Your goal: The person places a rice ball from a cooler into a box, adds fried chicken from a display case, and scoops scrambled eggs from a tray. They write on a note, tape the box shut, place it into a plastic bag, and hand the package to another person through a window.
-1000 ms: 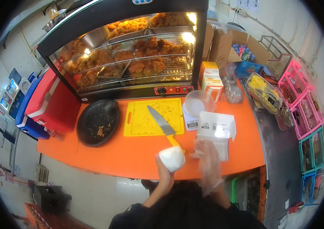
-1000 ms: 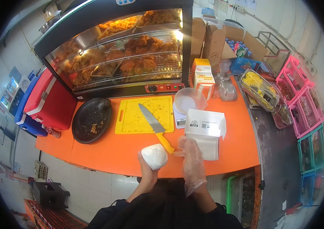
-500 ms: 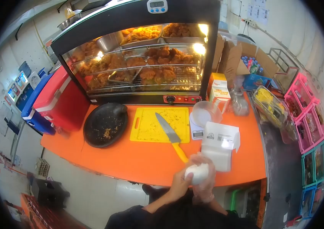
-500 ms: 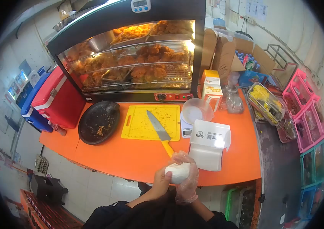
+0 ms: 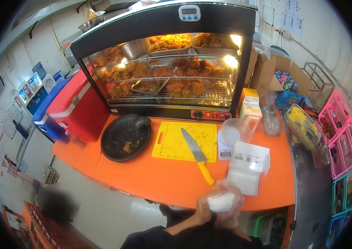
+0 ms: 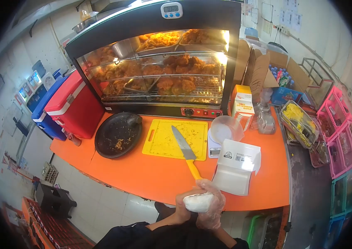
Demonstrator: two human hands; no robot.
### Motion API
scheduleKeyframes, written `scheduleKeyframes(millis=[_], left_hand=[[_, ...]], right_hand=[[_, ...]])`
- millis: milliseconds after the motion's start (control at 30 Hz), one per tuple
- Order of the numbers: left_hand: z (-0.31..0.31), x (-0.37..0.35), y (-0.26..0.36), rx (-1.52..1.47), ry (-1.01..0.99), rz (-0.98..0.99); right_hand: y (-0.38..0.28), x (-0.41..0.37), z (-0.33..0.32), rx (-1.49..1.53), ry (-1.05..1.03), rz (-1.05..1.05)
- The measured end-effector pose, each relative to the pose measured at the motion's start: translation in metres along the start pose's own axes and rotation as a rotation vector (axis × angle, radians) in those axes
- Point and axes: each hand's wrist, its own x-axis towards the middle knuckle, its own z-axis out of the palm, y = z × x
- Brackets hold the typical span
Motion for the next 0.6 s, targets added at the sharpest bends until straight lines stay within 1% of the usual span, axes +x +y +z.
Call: scheduleKeyframes(millis=[33,67,133,167,233,267,333,433,533,600], left_hand=[[-0.002,0.0,-0.001,0.013,-0.011,0.048],[-0.002,0.001,-0.002,0.012,-0.01,0.048],[-0.004,0.002,-0.003,0.078,-0.069,-0.015],[-0.005,0.003,-0.004,0.078,-0.068,-0.014],[-0.007,0.006,-0.004,0.045,-0.177,-0.067],[-0.008,0.007,-0.002,0.044,-0.176,-0.067],[-0.008,0.011,0.006,0.165,-0.237,-0.08],[-0.003,0.012,0.018,0.244,-0.238,-0.091],[-0.001,0.012,0.015,0.244,-0.215,-0.125],[0.0,0.013,0.012,0.249,-0.215,-0.114]], right_hand=[[-0.002,0.001,0.0,0.016,-0.018,-0.013],[-0.001,0.001,0.0,0.008,-0.017,-0.011],[0.002,-0.001,-0.002,-0.008,-0.004,-0.014],[0.005,-0.004,-0.005,-0.019,0.005,-0.014],[0.009,-0.005,-0.009,-0.031,0.017,-0.021],[0.011,-0.006,-0.011,-0.04,0.024,-0.026],[0.013,-0.007,-0.014,-0.052,0.027,-0.035],[0.018,-0.011,-0.019,-0.068,0.032,-0.048],[0.022,-0.012,-0.024,-0.098,0.038,-0.07],[0.017,-0.007,-0.023,-0.106,0.041,-0.091]])
